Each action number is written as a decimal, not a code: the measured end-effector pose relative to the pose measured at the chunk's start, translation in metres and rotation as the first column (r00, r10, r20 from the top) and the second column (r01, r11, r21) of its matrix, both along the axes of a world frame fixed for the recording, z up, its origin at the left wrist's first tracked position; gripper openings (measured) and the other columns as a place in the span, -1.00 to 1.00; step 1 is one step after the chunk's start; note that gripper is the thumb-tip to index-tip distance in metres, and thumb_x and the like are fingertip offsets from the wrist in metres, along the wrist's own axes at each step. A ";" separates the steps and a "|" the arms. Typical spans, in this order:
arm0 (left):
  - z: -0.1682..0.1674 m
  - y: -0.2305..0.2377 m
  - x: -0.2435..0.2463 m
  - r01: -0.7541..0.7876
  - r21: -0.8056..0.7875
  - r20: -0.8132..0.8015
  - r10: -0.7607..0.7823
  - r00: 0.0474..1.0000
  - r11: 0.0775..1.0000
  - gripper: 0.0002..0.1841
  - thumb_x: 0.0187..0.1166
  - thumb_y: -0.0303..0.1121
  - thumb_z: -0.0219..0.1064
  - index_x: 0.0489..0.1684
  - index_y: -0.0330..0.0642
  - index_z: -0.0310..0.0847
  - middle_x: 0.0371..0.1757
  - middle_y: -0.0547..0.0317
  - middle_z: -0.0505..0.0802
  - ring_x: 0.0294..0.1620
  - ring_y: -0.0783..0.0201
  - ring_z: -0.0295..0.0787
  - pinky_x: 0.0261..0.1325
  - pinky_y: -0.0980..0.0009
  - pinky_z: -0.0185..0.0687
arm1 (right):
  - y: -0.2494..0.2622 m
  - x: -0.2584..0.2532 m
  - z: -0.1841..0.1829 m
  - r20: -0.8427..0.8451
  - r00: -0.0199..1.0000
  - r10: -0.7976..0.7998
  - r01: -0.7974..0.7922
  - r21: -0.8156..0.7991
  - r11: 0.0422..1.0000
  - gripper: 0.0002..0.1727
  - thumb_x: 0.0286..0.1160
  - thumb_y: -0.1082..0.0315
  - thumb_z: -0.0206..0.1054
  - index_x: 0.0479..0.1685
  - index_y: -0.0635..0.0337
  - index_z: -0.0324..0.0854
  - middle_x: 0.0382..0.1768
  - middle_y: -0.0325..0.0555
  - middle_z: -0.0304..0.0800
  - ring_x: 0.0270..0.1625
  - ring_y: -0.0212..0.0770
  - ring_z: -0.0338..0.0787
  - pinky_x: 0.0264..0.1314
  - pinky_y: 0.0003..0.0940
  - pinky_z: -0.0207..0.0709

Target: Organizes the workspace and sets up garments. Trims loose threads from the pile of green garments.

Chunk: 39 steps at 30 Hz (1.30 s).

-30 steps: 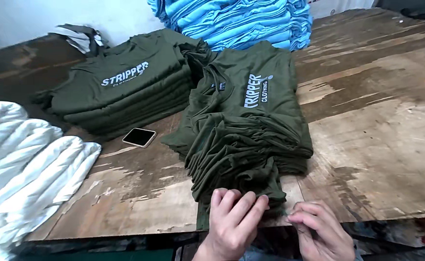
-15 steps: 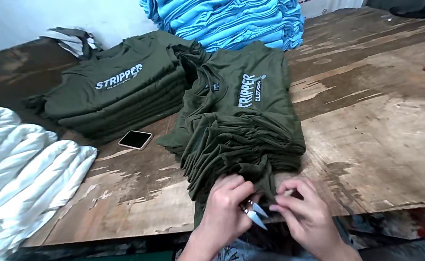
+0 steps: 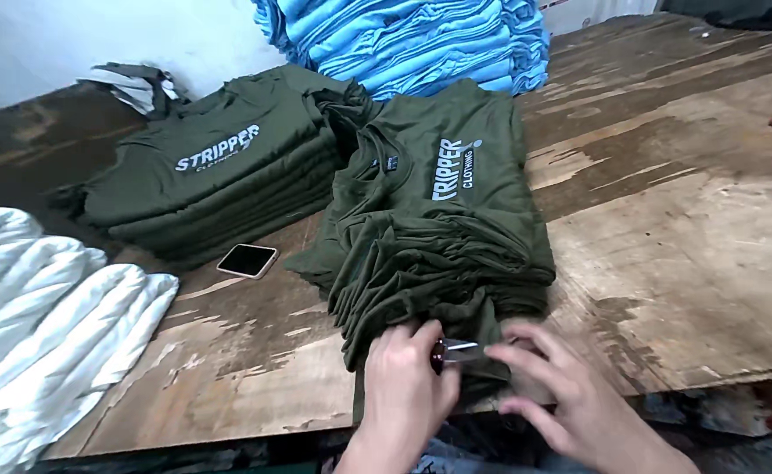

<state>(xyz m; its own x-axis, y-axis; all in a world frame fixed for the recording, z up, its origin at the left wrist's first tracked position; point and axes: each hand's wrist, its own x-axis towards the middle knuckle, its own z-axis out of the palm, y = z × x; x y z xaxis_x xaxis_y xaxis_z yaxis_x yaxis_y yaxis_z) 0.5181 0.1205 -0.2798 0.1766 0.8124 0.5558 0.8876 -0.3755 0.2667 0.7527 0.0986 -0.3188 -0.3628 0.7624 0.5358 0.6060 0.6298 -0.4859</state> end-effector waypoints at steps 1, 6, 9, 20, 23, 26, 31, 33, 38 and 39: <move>-0.005 0.001 0.003 -0.029 0.056 -0.028 0.031 0.999 0.998 -0.85 0.09 -0.32 0.48 -0.40 -0.06 0.82 -0.46 0.13 0.82 -0.37 0.02 0.84 -0.31 -0.04 0.73 | 0.000 -0.001 -0.006 -0.017 1.000 0.003 -0.003 0.035 0.999 -0.74 0.59 0.09 0.36 0.13 -0.19 0.83 0.01 -0.16 0.86 0.02 -0.23 0.85 0.07 -0.24 0.76; -0.020 0.005 -0.005 0.029 0.148 -0.022 -0.026 0.999 0.988 -0.80 0.18 -0.47 0.41 -0.27 -0.03 0.84 -0.36 0.10 0.85 -0.26 0.00 0.86 -0.17 -0.02 0.77 | -0.017 0.031 0.015 -0.004 1.000 -0.029 0.028 -0.161 0.987 -0.88 0.47 0.21 0.44 -0.24 -0.05 0.88 -0.13 -0.22 0.90 -0.15 -0.34 0.88 -0.11 -0.33 0.81; -0.013 -0.009 0.002 0.091 0.039 0.088 -0.094 0.992 0.995 -0.69 0.48 -0.15 0.37 0.10 -0.02 0.82 -0.10 0.11 0.85 -0.03 0.06 0.80 0.03 0.01 0.68 | -0.023 0.025 0.023 -0.018 0.980 -0.198 0.191 -0.196 0.962 -0.58 0.37 -0.19 0.51 -0.10 -0.06 0.87 0.12 -0.12 0.82 0.05 -0.27 0.83 0.01 -0.26 0.78; -0.014 -0.028 0.024 0.209 0.172 -0.031 -0.207 0.978 0.963 -0.79 0.62 -0.23 0.33 0.05 0.13 0.88 -0.07 0.29 0.89 -0.18 0.22 0.72 -0.17 0.24 0.50 | -0.027 -0.027 -0.006 -0.265 0.854 -0.447 0.469 0.021 0.883 -0.76 0.54 0.21 0.37 -0.42 0.11 0.80 -0.07 -0.10 0.83 -0.12 -0.45 0.77 -0.14 -0.63 0.66; -0.019 -0.024 0.034 0.261 0.186 -0.054 -0.255 0.965 0.947 -0.79 0.57 -0.30 0.37 0.04 0.12 0.88 -0.06 0.30 0.90 -0.20 0.22 0.72 -0.17 0.24 0.50 | -0.029 -0.031 -0.007 -0.330 0.849 -0.414 0.456 0.061 0.888 -0.77 0.52 0.24 0.39 -0.41 0.17 0.77 -0.07 -0.03 0.77 -0.12 -0.49 0.75 -0.16 -0.73 0.64; -0.021 -0.019 0.035 0.252 0.203 -0.038 -0.250 0.968 0.946 -0.81 0.56 -0.34 0.35 -0.07 0.13 0.90 -0.12 0.34 0.91 -0.24 0.25 0.71 -0.21 0.27 0.47 | -0.035 -0.031 -0.008 -0.277 0.879 -0.389 0.421 0.068 0.904 -0.77 0.52 0.19 0.40 -0.41 0.10 0.79 -0.10 -0.09 0.79 0.02 -0.38 0.76 0.06 -0.59 0.66; -0.021 -0.018 0.014 0.256 0.020 0.063 -0.257 0.964 0.966 -0.70 0.56 -0.10 0.40 0.19 0.15 0.83 -0.07 0.27 0.86 -0.06 0.20 0.79 -0.04 0.15 0.67 | -0.044 -0.019 -0.003 0.004 0.904 -0.428 0.428 0.025 0.904 -0.64 0.41 -0.14 0.43 -0.44 -0.08 0.80 -0.15 -0.27 0.91 -0.04 -0.20 0.78 0.10 -0.12 0.52; -0.026 -0.017 0.008 0.270 -0.031 0.117 -0.265 0.957 0.962 -0.76 0.38 -0.27 0.41 -0.03 0.16 0.87 -0.17 0.28 0.85 -0.10 0.23 0.82 0.00 0.13 0.72 | -0.040 -0.025 -0.003 0.002 0.890 -0.456 0.455 0.050 0.889 -0.51 0.32 -0.23 0.49 -0.23 0.04 0.74 -0.09 -0.10 0.87 -0.01 -0.11 0.80 0.09 -0.07 0.57; -0.015 -0.014 0.003 0.318 -0.019 0.201 -0.308 0.930 0.948 -0.76 0.30 -0.43 0.35 -0.27 0.20 0.89 -0.20 0.40 0.82 -0.13 0.40 0.76 -0.01 0.30 0.68 | -0.015 -0.038 -0.008 -0.249 0.909 -0.336 0.386 0.189 0.903 -0.82 0.45 0.01 0.48 -0.14 -0.20 0.87 0.05 -0.10 0.77 0.19 -0.22 0.71 0.25 -0.27 0.59; -0.013 -0.013 0.000 0.323 -0.008 0.205 -0.315 0.927 0.946 -0.76 0.30 -0.43 0.35 -0.29 0.21 0.89 -0.22 0.43 0.82 -0.14 0.41 0.75 -0.02 0.32 0.66 | -0.014 -0.033 -0.005 -0.263 0.919 -0.292 0.346 0.191 0.919 -0.87 0.46 -0.01 0.49 -0.26 -0.28 0.88 -0.01 -0.23 0.80 0.18 -0.28 0.70 0.25 -0.29 0.53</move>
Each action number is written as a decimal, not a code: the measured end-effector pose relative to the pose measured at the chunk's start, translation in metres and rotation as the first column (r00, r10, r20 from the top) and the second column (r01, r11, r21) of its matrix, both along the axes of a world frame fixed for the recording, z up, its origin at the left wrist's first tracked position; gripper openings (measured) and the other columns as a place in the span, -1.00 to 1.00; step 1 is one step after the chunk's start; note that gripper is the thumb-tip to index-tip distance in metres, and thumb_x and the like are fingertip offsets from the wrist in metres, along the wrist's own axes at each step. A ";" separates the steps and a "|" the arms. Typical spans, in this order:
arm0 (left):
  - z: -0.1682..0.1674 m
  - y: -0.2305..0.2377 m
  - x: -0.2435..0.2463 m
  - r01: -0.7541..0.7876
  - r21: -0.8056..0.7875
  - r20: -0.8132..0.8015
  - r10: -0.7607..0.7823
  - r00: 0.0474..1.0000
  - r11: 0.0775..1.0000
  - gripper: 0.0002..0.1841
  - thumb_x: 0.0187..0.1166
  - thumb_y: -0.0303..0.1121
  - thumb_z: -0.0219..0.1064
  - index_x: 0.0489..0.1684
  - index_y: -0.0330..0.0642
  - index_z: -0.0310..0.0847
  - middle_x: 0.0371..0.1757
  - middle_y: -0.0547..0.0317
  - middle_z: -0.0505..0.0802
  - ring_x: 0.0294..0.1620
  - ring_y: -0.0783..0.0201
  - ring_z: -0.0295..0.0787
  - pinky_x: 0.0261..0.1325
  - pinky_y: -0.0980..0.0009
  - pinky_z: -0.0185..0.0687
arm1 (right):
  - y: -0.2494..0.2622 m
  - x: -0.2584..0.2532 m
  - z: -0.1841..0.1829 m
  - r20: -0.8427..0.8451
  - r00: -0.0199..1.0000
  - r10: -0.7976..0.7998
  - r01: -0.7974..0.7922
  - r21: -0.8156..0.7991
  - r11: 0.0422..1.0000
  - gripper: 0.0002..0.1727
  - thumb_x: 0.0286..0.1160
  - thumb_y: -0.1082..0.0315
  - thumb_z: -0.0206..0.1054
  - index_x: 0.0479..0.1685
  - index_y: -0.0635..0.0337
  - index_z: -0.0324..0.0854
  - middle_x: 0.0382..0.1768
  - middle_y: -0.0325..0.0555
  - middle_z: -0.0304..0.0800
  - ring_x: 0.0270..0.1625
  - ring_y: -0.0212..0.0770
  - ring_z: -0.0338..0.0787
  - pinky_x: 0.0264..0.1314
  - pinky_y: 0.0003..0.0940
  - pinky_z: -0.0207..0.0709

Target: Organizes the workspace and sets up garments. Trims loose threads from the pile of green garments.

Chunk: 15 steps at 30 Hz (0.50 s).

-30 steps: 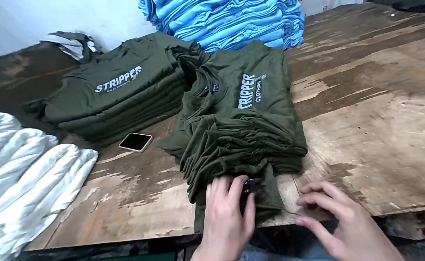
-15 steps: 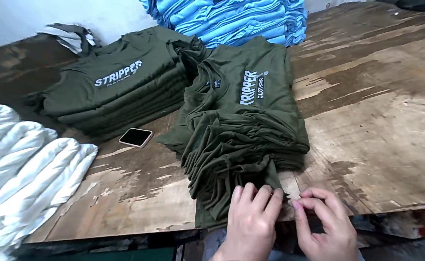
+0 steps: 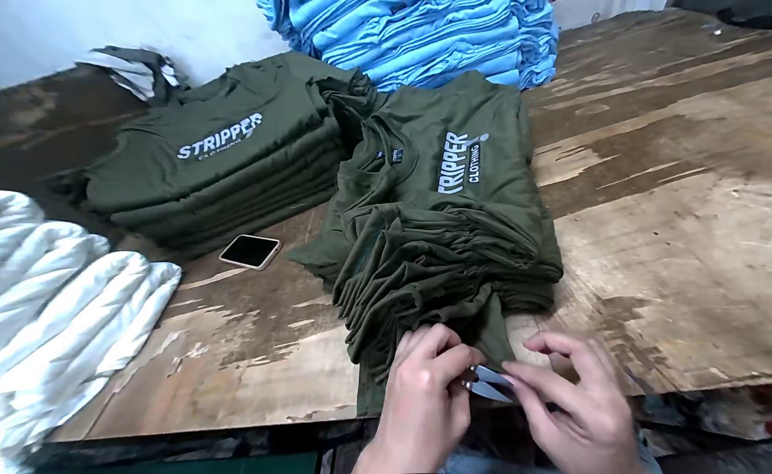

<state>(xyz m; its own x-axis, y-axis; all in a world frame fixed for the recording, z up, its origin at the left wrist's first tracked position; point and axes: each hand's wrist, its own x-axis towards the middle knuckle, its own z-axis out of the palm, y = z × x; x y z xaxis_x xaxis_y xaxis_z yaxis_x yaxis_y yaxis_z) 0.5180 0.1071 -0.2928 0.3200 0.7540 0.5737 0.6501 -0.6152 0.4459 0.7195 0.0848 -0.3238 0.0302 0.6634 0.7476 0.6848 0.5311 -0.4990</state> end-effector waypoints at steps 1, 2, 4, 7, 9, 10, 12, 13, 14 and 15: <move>0.001 0.000 -0.004 0.012 0.005 0.005 -0.012 1.000 1.000 -0.75 0.31 -0.43 0.35 -0.28 0.22 0.89 -0.23 0.44 0.81 -0.13 0.42 0.74 -0.01 0.33 0.64 | -0.002 0.007 0.004 -0.013 0.998 0.069 -0.070 -0.050 0.996 -0.86 0.44 -0.05 0.52 -0.35 -0.33 0.88 -0.07 -0.35 0.80 0.17 -0.35 0.67 0.26 -0.32 0.50; 0.001 -0.001 -0.007 0.026 0.014 0.007 -0.026 1.000 1.000 -0.75 0.30 -0.43 0.34 -0.28 0.22 0.89 -0.24 0.44 0.81 -0.13 0.42 0.73 -0.02 0.34 0.63 | -0.005 0.017 0.008 -0.028 0.986 0.167 -0.169 -0.158 0.973 -0.83 0.37 -0.08 0.56 -0.43 -0.33 0.89 -0.14 -0.43 0.78 0.13 -0.38 0.66 0.26 -0.31 0.49; 0.000 -0.001 -0.012 0.048 0.023 0.009 -0.048 0.999 0.999 -0.73 0.31 -0.44 0.32 -0.26 0.21 0.89 -0.23 0.43 0.82 -0.11 0.40 0.72 -0.02 0.33 0.61 | -0.010 0.043 0.021 0.003 0.896 0.444 -0.393 -0.462 0.795 -0.80 0.21 -0.05 0.64 -0.53 -0.23 0.92 -0.18 -0.39 0.84 0.11 -0.26 0.72 0.32 -0.09 0.49; 0.000 0.000 -0.017 0.092 0.002 0.038 -0.092 0.995 0.996 -0.75 0.39 -0.44 0.31 -0.24 0.19 0.89 -0.17 0.42 0.83 -0.09 0.42 0.74 0.03 0.34 0.66 | -0.014 0.053 0.043 0.119 0.778 0.617 -0.380 -0.694 0.612 -0.70 0.23 -0.09 0.63 -0.52 -0.10 0.92 -0.16 -0.24 0.90 0.06 -0.08 0.75 0.28 0.10 0.38; 0.001 0.001 -0.018 0.123 -0.013 0.069 -0.122 0.990 0.992 -0.75 0.41 -0.44 0.32 -0.24 0.18 0.90 -0.13 0.43 0.85 -0.07 0.44 0.75 0.06 0.36 0.69 | -0.021 0.035 0.043 0.124 0.917 0.378 -0.243 -0.578 0.779 -0.48 0.20 -0.30 0.58 -0.58 0.00 0.80 -0.27 -0.17 0.84 -0.07 -0.09 0.80 0.11 0.06 0.60; 0.002 0.002 -0.018 0.138 -0.016 0.084 -0.136 0.987 0.990 -0.75 0.41 -0.45 0.31 -0.24 0.17 0.89 -0.09 0.43 0.86 -0.04 0.44 0.76 0.08 0.36 0.70 | -0.020 0.023 0.038 0.110 0.970 0.218 -0.144 -0.463 0.875 -0.41 0.18 -0.36 0.57 -0.53 0.03 0.73 -0.27 -0.11 0.78 -0.13 -0.11 0.78 -0.01 -0.01 0.65; 0.003 0.003 -0.016 0.158 -0.030 0.105 -0.154 0.982 0.987 -0.76 0.43 -0.47 0.29 -0.23 0.11 0.87 -0.01 0.43 0.91 0.03 0.40 0.80 0.14 0.33 0.71 | -0.010 0.000 0.022 0.048 0.998 0.031 -0.018 -0.256 0.966 -0.44 0.22 -0.30 0.56 -0.30 0.04 0.71 -0.13 -0.07 0.75 -0.04 -0.16 0.76 -0.03 -0.19 0.66; 0.004 0.004 -0.015 0.162 -0.045 0.119 -0.155 0.981 0.986 -0.76 0.44 -0.49 0.27 -0.21 0.07 0.85 -0.01 0.43 0.93 0.03 0.41 0.82 0.16 0.32 0.73 | -0.002 -0.008 0.013 -0.044 0.999 0.030 -0.038 -0.192 0.981 -0.59 0.27 -0.08 0.58 -0.20 0.06 0.73 -0.08 -0.12 0.79 0.00 -0.28 0.78 0.01 -0.34 0.71; 0.005 0.004 -0.013 0.148 -0.064 0.136 -0.139 0.981 0.987 -0.75 0.45 -0.51 0.24 -0.19 0.03 0.84 -0.07 0.44 0.93 -0.03 0.43 0.83 0.12 0.35 0.73 | 0.007 -0.016 0.004 -0.195 0.978 0.076 -0.105 -0.146 0.984 -0.78 0.22 0.26 0.53 -0.18 0.11 0.76 -0.10 -0.19 0.86 -0.03 -0.39 0.84 0.00 -0.48 0.78; 0.005 0.006 -0.011 0.124 -0.090 0.158 -0.109 0.981 0.988 -0.75 0.45 -0.52 0.22 -0.17 -0.01 0.82 -0.15 0.44 0.91 -0.11 0.46 0.82 0.05 0.39 0.75 | 0.013 -0.021 0.000 -0.389 0.909 0.151 -0.217 -0.132 0.967 -0.81 0.26 0.51 0.43 -0.14 0.22 0.77 -0.13 -0.19 0.90 -0.10 -0.42 0.88 -0.06 -0.51 0.83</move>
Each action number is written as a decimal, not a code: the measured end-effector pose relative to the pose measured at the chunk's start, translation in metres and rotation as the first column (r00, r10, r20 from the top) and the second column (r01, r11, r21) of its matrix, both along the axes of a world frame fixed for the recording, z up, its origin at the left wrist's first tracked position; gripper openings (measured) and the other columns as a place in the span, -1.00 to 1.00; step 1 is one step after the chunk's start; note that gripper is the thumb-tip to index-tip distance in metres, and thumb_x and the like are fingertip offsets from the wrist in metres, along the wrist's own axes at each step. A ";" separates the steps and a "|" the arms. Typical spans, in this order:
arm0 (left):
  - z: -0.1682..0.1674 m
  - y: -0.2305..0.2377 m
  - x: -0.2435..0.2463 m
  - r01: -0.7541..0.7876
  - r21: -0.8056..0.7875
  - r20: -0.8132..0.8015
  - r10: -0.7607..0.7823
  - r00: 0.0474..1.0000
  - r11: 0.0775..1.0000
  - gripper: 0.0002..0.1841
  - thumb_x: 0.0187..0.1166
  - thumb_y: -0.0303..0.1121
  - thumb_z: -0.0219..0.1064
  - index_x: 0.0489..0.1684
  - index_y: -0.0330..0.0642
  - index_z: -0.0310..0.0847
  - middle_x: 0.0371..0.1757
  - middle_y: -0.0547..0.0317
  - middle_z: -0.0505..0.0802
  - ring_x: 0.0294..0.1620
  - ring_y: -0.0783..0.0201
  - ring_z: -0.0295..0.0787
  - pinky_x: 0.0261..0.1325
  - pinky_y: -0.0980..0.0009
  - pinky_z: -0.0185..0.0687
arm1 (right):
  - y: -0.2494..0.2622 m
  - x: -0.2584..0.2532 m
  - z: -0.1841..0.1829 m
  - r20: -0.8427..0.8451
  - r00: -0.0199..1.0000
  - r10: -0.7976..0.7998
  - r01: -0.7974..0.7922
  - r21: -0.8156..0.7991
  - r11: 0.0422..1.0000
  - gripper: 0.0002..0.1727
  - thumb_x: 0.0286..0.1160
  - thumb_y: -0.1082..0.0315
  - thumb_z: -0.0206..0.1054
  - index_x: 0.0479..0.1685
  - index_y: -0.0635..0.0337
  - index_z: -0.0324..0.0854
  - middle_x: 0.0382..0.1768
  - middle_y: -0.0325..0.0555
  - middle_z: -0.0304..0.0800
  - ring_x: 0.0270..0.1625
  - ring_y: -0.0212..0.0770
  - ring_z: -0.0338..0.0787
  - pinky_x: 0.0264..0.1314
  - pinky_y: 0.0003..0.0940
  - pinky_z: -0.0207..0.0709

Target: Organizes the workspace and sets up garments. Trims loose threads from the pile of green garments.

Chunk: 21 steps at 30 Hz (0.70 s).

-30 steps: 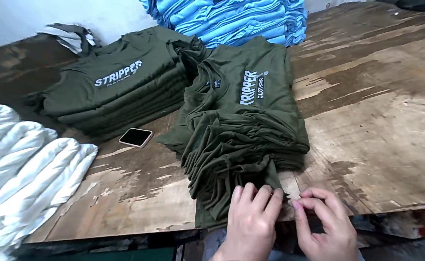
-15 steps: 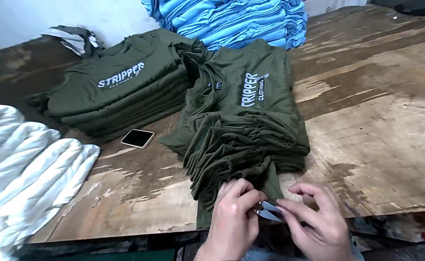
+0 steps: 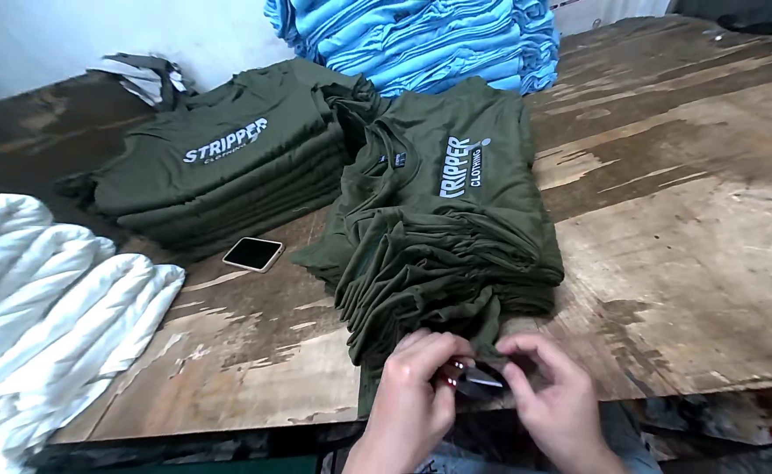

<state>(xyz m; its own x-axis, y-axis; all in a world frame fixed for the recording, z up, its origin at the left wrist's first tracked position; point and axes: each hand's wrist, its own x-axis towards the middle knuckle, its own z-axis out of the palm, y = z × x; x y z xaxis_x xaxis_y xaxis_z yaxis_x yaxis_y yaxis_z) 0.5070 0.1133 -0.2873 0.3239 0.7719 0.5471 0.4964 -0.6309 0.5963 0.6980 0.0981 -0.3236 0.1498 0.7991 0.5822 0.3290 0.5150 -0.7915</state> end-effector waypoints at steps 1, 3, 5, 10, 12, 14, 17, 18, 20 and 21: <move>0.001 0.003 0.002 -0.032 -0.041 0.022 0.033 0.999 0.999 -0.76 0.47 -0.52 0.21 -0.14 -0.04 0.80 -0.18 0.43 0.90 -0.15 0.50 0.81 0.00 0.45 0.78 | 0.006 -0.003 0.003 -0.181 0.982 0.060 -0.069 -0.041 0.997 -0.81 0.39 0.64 0.32 -0.09 0.30 0.74 -0.16 -0.17 0.91 -0.20 -0.41 0.88 -0.14 -0.52 0.81; 0.001 0.008 0.003 -0.107 -0.160 0.072 0.119 0.990 0.981 -0.79 0.52 -0.50 0.25 -0.08 -0.07 0.80 -0.20 0.43 0.89 -0.20 0.57 0.81 -0.09 0.56 0.78 | 0.015 -0.006 0.012 -0.361 0.932 0.041 -0.091 -0.123 0.988 -0.78 0.61 0.63 0.07 -0.04 0.30 0.64 -0.27 -0.22 0.82 -0.41 -0.47 0.69 -0.38 -0.60 0.59; 0.004 0.011 0.005 -0.164 -0.277 0.098 0.198 0.975 0.947 -0.80 0.55 -0.45 0.28 -0.01 -0.04 0.80 -0.22 0.45 0.90 -0.22 0.62 0.80 -0.12 0.62 0.73 | 0.020 -0.001 0.013 -0.281 0.959 0.031 -0.072 -0.136 0.988 -0.83 0.72 0.41 0.11 0.08 0.21 0.56 -0.28 -0.30 0.69 -0.44 -0.51 0.56 -0.41 -0.62 0.46; 0.007 0.020 0.005 -0.115 -0.377 0.174 0.192 0.966 0.919 -0.80 0.54 -0.42 0.33 0.00 0.00 0.81 -0.27 0.44 0.91 -0.27 0.55 0.82 -0.18 0.55 0.75 | 0.014 -0.006 0.005 -0.109 0.987 0.115 -0.116 0.004 0.993 -0.61 0.35 0.45 0.53 0.18 0.31 0.65 -0.05 -0.12 0.89 -0.07 -0.31 0.90 0.02 -0.40 0.85; 0.008 0.021 0.004 -0.086 -0.399 0.202 0.179 0.963 0.913 -0.81 0.56 -0.41 0.34 0.00 0.01 0.82 -0.26 0.41 0.92 -0.26 0.51 0.83 -0.16 0.53 0.76 | 0.017 -0.009 0.010 -0.327 0.941 0.092 -0.143 -0.134 0.981 -0.78 0.51 0.64 0.28 0.07 0.33 0.66 -0.16 -0.12 0.90 -0.09 -0.31 0.90 0.02 -0.44 0.81; 0.009 0.021 0.004 -0.072 -0.430 0.217 0.180 0.959 0.900 -0.82 0.57 -0.42 0.35 0.02 -0.01 0.81 -0.27 0.39 0.92 -0.27 0.50 0.83 -0.17 0.52 0.75 | 0.024 -0.005 0.013 -0.450 0.885 0.123 -0.249 -0.231 0.941 -0.83 0.70 0.46 0.17 0.11 0.23 0.60 -0.19 -0.15 0.81 -0.11 -0.33 0.80 -0.06 -0.46 0.67; 0.010 0.022 0.003 -0.073 -0.458 0.237 0.201 0.951 0.886 -0.83 0.57 -0.42 0.36 -0.01 -0.01 0.83 -0.28 0.37 0.93 -0.27 0.47 0.84 -0.17 0.51 0.75 | 0.022 -0.007 0.007 -0.014 0.982 0.189 -0.189 -0.110 0.976 -0.43 0.39 -0.03 0.57 0.33 0.01 0.62 0.09 -0.21 0.69 0.06 -0.35 0.73 0.04 -0.37 0.72; 0.010 0.022 0.002 -0.066 -0.465 0.247 0.201 0.948 0.883 -0.83 0.58 -0.42 0.37 -0.01 -0.01 0.83 -0.28 0.35 0.93 -0.27 0.46 0.84 -0.16 0.50 0.75 | 0.019 -0.008 0.005 0.174 0.978 0.116 -0.114 -0.024 0.993 -0.44 0.31 -0.03 0.61 0.30 -0.05 0.71 0.14 -0.10 0.67 0.06 -0.28 0.75 0.04 -0.31 0.76; 0.010 0.020 0.000 -0.034 -0.481 0.259 0.179 0.949 0.876 -0.82 0.58 -0.42 0.39 0.03 -0.04 0.83 -0.26 0.32 0.93 -0.25 0.44 0.85 -0.14 0.50 0.76 | 0.010 0.000 -0.003 0.320 0.947 -0.026 -0.032 0.173 0.984 -0.76 0.48 0.22 0.49 0.08 -0.09 0.90 -0.03 -0.12 0.84 -0.02 -0.30 0.82 0.02 -0.38 0.77; 0.011 0.018 -0.001 -0.008 -0.487 0.258 0.152 0.954 0.873 -0.80 0.57 -0.43 0.40 0.08 -0.07 0.81 -0.26 0.32 0.93 -0.25 0.44 0.85 -0.13 0.50 0.76 | 0.004 0.008 -0.005 0.302 0.951 -0.059 -0.017 0.242 0.970 -0.80 0.55 0.34 0.42 0.00 -0.07 0.92 -0.11 -0.20 0.90 -0.03 -0.36 0.86 0.05 -0.45 0.79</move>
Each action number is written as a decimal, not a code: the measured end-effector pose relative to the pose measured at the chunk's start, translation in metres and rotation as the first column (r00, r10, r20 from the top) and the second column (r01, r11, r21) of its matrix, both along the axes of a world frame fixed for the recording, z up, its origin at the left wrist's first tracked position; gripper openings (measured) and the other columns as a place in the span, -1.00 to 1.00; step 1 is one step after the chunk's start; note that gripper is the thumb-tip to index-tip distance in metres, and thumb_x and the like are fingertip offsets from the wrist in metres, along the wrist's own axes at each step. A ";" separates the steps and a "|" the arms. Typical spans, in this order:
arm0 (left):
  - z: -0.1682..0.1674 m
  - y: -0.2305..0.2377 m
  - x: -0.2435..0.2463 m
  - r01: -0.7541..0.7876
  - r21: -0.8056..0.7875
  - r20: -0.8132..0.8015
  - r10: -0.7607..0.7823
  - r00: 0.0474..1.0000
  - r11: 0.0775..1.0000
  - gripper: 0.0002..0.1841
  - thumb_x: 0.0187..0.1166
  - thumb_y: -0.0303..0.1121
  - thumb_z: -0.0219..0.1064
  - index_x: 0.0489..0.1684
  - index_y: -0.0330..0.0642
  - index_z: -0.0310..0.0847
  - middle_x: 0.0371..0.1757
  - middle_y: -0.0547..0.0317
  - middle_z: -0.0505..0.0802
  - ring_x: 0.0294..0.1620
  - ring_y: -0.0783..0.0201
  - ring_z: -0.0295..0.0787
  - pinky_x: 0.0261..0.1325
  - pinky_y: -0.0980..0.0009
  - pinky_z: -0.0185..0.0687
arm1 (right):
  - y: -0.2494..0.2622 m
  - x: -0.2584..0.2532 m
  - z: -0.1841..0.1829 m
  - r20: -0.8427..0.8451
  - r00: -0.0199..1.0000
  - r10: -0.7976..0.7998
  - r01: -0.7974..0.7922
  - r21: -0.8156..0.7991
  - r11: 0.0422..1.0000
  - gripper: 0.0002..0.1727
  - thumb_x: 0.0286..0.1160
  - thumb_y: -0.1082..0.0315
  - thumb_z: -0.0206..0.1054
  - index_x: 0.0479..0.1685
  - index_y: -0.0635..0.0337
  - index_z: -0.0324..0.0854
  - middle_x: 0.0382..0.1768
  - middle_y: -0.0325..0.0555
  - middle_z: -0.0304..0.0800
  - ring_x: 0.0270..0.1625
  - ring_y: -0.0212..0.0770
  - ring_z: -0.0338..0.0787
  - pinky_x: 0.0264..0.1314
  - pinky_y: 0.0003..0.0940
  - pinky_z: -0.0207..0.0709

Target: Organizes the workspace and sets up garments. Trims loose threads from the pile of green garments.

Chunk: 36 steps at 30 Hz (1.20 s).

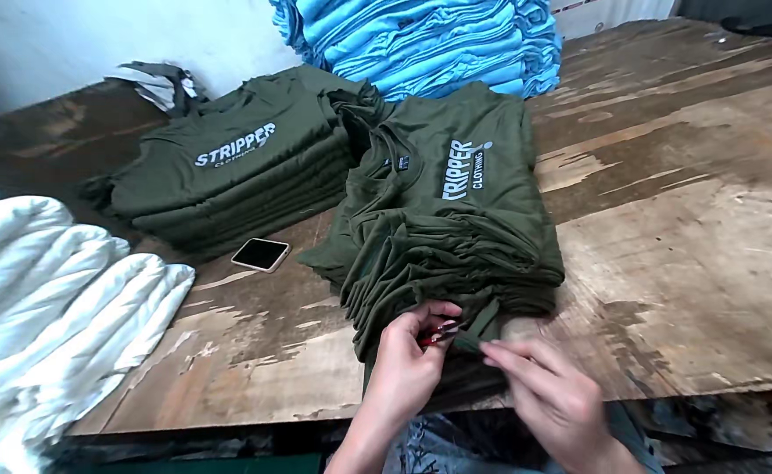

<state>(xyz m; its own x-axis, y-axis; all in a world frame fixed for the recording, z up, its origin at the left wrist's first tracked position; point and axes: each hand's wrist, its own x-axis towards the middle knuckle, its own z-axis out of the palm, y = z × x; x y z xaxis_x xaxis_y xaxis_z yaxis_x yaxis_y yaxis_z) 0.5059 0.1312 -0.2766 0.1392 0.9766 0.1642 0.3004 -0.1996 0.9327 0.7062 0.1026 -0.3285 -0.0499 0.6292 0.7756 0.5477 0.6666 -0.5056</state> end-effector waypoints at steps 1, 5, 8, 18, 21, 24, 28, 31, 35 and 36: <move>0.001 -0.002 -0.001 0.032 -0.008 0.003 -0.032 0.999 0.999 -0.76 0.56 -0.45 0.41 0.13 -0.10 0.78 -0.24 0.32 0.94 -0.24 0.45 0.86 -0.12 0.51 0.77 | -0.006 0.010 0.001 -0.030 1.000 0.007 -0.006 0.028 1.000 -0.80 0.60 0.39 0.36 -0.04 -0.03 0.90 -0.14 -0.23 0.90 -0.05 -0.41 0.87 0.04 -0.51 0.79; 0.000 -0.008 0.002 0.032 -0.021 -0.002 -0.032 0.999 0.999 -0.77 0.55 -0.49 0.39 0.11 -0.12 0.78 -0.29 0.29 0.94 -0.27 0.42 0.88 -0.14 0.49 0.82 | -0.025 0.038 0.014 -0.113 0.993 -0.042 0.011 -0.259 0.966 -0.79 0.70 0.26 0.27 -0.17 0.06 0.82 -0.20 -0.28 0.84 -0.26 -0.53 0.79 -0.24 -0.63 0.73; -0.001 -0.007 0.005 -0.024 0.031 -0.046 0.026 0.999 0.999 -0.80 0.54 -0.47 0.40 0.04 -0.07 0.81 -0.25 0.34 0.94 -0.22 0.44 0.89 -0.09 0.50 0.84 | -0.030 0.045 0.027 0.085 0.970 -0.226 0.241 -0.400 0.885 -0.51 0.84 -0.01 -0.07 -0.19 0.03 0.73 -0.12 -0.22 0.74 -0.06 -0.33 0.74 -0.04 -0.28 0.64; -0.010 -0.023 0.007 0.015 0.412 -0.233 0.090 0.968 0.911 -0.71 0.52 -0.10 0.50 0.09 0.04 0.88 0.02 0.40 0.92 0.08 0.42 0.83 0.20 0.33 0.80 | -0.015 0.009 -0.015 -0.050 0.996 -0.073 0.075 0.047 0.996 -0.83 0.54 0.40 0.38 -0.05 -0.03 0.84 -0.05 -0.17 0.82 0.06 -0.37 0.82 0.15 -0.50 0.75; -0.019 -0.027 0.005 0.065 0.620 -0.317 0.174 0.932 0.782 -0.85 0.58 -0.17 0.43 -0.07 0.18 0.92 -0.07 0.50 0.93 -0.08 0.43 0.75 0.02 0.31 0.58 | -0.025 0.020 -0.012 -0.129 0.992 -0.009 0.018 0.068 0.998 -0.82 0.64 0.42 0.28 -0.06 -0.05 0.78 -0.04 -0.29 0.75 0.07 -0.46 0.77 0.17 -0.59 0.70; -0.029 -0.030 0.016 0.107 0.782 -0.359 0.304 0.883 0.613 -0.81 0.61 -0.26 0.39 0.08 0.21 0.84 -0.04 0.39 0.90 -0.10 0.33 0.69 0.10 0.22 0.42 | -0.031 0.023 -0.012 -0.177 0.984 -0.005 0.016 0.059 0.998 -0.87 0.63 0.39 0.34 -0.09 -0.04 0.79 -0.06 -0.30 0.76 0.04 -0.48 0.78 0.13 -0.62 0.71; -0.037 -0.022 0.028 0.224 0.849 -0.413 0.337 0.846 0.478 -0.73 0.58 -0.42 0.32 0.14 0.10 0.82 0.00 0.29 0.91 -0.11 0.25 0.66 0.12 0.20 0.38 | -0.031 0.016 -0.014 -0.214 0.977 0.022 -0.009 0.059 0.998 -0.89 0.60 0.39 0.38 -0.10 -0.02 0.81 -0.05 -0.28 0.80 0.03 -0.45 0.81 0.12 -0.60 0.74; -0.036 -0.019 0.029 0.210 0.848 -0.397 0.320 0.860 0.487 -0.75 0.57 -0.41 0.34 0.08 0.10 0.84 -0.04 0.32 0.91 -0.14 0.28 0.65 0.06 0.24 0.37 | -0.033 0.021 -0.017 -0.156 0.987 0.022 -0.012 0.064 0.998 -0.89 0.56 0.33 0.43 -0.10 -0.12 0.84 -0.12 -0.35 0.84 -0.03 -0.45 0.81 0.10 -0.54 0.71; -0.037 -0.017 0.026 0.184 0.815 -0.386 0.279 0.879 0.550 -0.80 0.60 -0.34 0.36 0.02 0.14 0.87 -0.06 0.36 0.93 -0.17 0.31 0.66 -0.02 0.26 0.39 | -0.035 0.040 -0.027 0.051 0.993 0.109 -0.115 0.128 0.985 -0.92 0.56 0.19 0.44 -0.10 -0.17 0.82 -0.30 -0.43 0.82 -0.22 -0.45 0.71 0.20 -0.42 0.49; -0.036 -0.017 0.026 0.181 0.782 -0.405 0.266 0.875 0.597 -0.83 0.64 -0.24 0.37 0.04 0.14 0.86 -0.07 0.34 0.92 -0.17 0.29 0.68 -0.04 0.24 0.42 | -0.035 0.043 -0.029 0.081 0.987 0.136 -0.146 0.149 0.978 -0.87 0.60 0.11 0.40 -0.15 -0.15 0.82 -0.41 -0.41 0.76 -0.29 -0.43 0.68 0.23 -0.40 0.47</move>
<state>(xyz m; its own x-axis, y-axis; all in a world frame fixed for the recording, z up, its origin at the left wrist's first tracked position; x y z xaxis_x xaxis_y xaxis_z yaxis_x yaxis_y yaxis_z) 0.5316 0.1144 -0.3126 0.3719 0.4953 0.7850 0.6458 -0.7456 0.1645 0.7488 0.0678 -0.3577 -0.1871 0.4855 0.8539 0.4731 0.8064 -0.3548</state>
